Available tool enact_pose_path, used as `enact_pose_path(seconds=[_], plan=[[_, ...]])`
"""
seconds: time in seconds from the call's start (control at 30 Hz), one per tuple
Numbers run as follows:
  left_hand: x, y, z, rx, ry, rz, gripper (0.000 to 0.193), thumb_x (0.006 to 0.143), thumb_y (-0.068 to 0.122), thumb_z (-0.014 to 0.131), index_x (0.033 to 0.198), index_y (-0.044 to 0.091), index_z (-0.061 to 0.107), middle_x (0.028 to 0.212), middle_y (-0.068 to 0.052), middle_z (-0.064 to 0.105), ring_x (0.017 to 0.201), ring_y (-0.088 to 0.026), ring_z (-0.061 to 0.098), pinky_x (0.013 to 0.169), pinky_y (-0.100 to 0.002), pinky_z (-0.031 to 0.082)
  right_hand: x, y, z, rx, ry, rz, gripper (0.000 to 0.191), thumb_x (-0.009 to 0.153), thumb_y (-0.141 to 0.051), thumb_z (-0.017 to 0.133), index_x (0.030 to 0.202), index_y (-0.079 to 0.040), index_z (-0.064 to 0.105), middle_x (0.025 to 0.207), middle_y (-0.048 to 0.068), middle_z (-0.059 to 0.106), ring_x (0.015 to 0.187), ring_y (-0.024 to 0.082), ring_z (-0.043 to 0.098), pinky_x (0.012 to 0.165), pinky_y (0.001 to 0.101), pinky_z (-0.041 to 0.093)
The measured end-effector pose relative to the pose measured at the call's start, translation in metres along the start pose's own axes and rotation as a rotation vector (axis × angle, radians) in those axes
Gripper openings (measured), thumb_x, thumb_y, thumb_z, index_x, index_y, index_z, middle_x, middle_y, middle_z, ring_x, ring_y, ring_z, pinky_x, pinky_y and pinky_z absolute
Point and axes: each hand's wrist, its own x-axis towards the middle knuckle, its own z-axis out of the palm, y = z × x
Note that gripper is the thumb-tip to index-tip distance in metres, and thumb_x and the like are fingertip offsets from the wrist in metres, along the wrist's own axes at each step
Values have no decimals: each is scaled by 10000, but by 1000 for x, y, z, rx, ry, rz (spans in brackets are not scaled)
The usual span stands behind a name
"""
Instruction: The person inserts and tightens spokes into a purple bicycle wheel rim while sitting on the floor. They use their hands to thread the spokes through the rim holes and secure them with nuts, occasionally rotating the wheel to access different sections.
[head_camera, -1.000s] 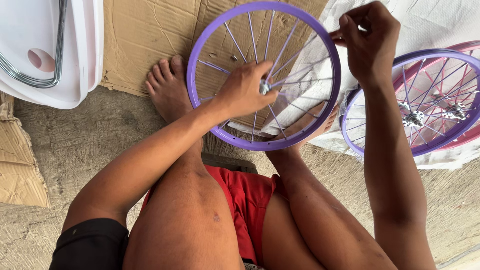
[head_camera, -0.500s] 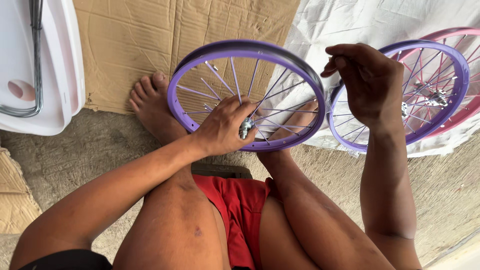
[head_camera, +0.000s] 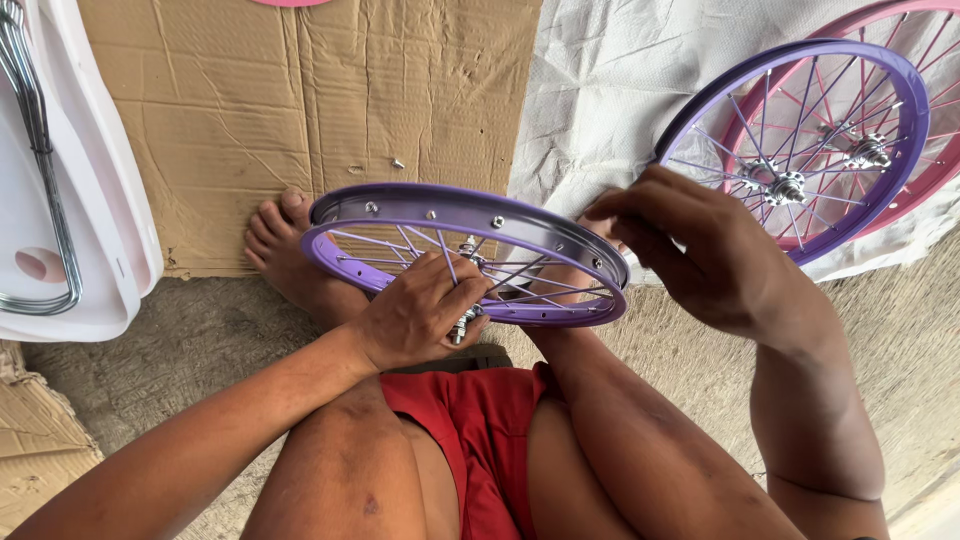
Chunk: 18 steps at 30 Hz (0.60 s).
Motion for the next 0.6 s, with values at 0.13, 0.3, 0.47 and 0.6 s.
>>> enact_pose_path(seconds=[0.13,0.3,0.47,0.6], plan=[[-1,3,-4,-20,5,19,361,846,157,787,1130,-5,635,1063,-124,621,1010,-303,640,865,-435,520,-15,-12,-2,-71,-28,62,336,922,37,548,1241,47,653,958,163,696,758,204,712,623,320,580],[-2,4,-6,-14,-15,42,329,869,146,768,1130,10,621,1068,-112,628,1013,-294,643,878,-427,520,-26,-22,-1,-152,104,40,236,959,-62,738,1160,14,641,986,111,757,893,205,787,715,302,633],[-3,4,-8,31,-89,86,343,850,145,757,1137,29,610,1064,-115,629,985,-283,640,890,-429,513,-25,-25,-4,-171,97,-111,203,881,-51,770,1066,-2,704,991,160,735,879,245,763,715,328,628],[-5,5,-9,44,-113,122,361,826,133,749,1145,28,618,1078,-122,636,961,-275,636,889,-429,514,-23,-24,4,-153,94,-196,180,915,-59,757,1071,3,691,974,132,722,908,262,761,930,403,622]])
